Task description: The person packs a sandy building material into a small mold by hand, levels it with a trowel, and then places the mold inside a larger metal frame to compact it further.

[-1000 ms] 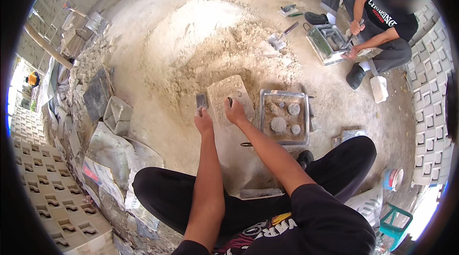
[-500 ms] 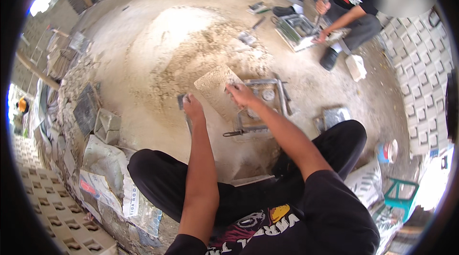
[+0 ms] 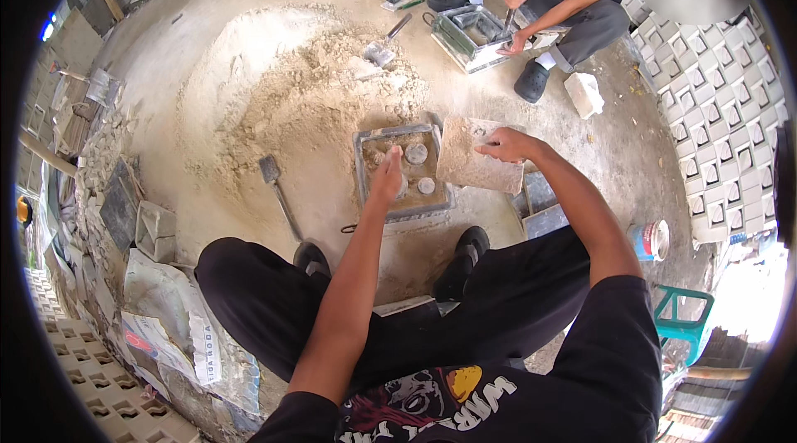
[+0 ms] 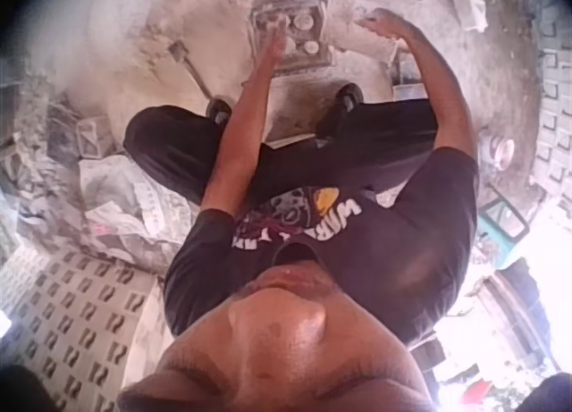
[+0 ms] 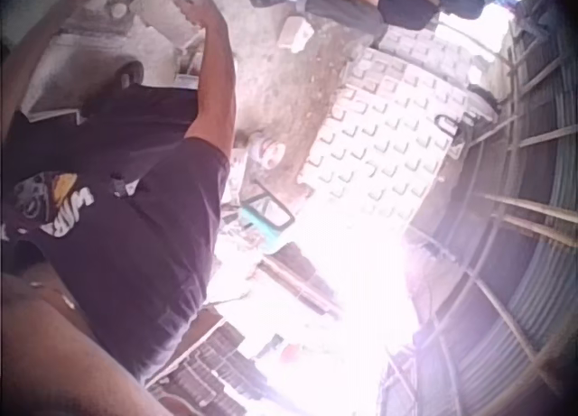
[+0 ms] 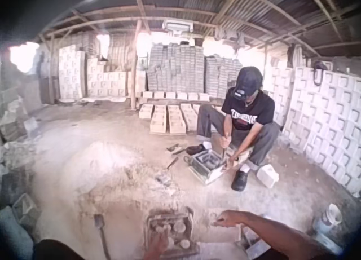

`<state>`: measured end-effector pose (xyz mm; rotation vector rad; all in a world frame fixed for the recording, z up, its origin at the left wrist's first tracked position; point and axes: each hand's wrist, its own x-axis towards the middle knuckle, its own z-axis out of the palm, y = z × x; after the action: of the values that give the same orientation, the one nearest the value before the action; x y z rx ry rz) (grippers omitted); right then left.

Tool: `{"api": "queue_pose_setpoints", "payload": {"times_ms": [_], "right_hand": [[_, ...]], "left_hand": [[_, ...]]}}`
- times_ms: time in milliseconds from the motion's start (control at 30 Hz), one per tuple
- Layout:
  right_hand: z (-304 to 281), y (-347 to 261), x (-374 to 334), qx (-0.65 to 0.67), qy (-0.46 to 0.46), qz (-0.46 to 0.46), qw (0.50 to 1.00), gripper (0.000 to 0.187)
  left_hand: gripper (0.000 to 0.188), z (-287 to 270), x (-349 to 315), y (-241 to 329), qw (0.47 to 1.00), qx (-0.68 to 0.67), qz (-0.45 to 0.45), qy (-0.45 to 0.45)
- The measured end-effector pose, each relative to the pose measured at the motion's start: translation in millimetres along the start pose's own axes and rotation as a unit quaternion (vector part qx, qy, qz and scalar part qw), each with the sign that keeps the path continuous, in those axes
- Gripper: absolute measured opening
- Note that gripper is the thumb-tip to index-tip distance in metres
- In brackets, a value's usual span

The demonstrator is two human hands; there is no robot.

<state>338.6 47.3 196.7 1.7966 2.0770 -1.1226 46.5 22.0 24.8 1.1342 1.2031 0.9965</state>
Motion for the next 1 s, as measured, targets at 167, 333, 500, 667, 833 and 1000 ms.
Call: {"api": "queue_pose_setpoints", "payload": {"times_ms": [167, 333, 500, 667, 833, 1000], "right_hand": [[14, 36, 19, -0.08, 0.036, -0.122, 0.989, 0.057], [26, 25, 43, -0.113, 0.002, -0.119, 0.986, 0.059], [25, 10, 65, -0.209, -0.041, -0.062, 0.975, 0.058], [-5, -66, 57, -0.266, -0.115, 0.016, 0.957, 0.058], [-7, -80, 68, -0.279, -0.125, 0.077, 0.949, 0.055], [-18, -107, 53, -0.323, -0.139, 0.123, 0.928, 0.046]], "left_hand": [[0.081, 40, 19, -22, 0.98, -0.147, -0.085, -0.106], [0.081, 79, 40, -54, 0.983, -0.146, -0.095, -0.056], [0.081, 101, 25, -26, 0.969, -0.202, -0.109, -0.094], [0.085, 96, 35, -31, 0.96, -0.162, -0.22, -0.056], [0.086, 93, 40, -20, 0.927, -0.23, -0.292, -0.048], [0.083, 75, 26, -2, 0.939, -0.261, -0.214, -0.072]]}}
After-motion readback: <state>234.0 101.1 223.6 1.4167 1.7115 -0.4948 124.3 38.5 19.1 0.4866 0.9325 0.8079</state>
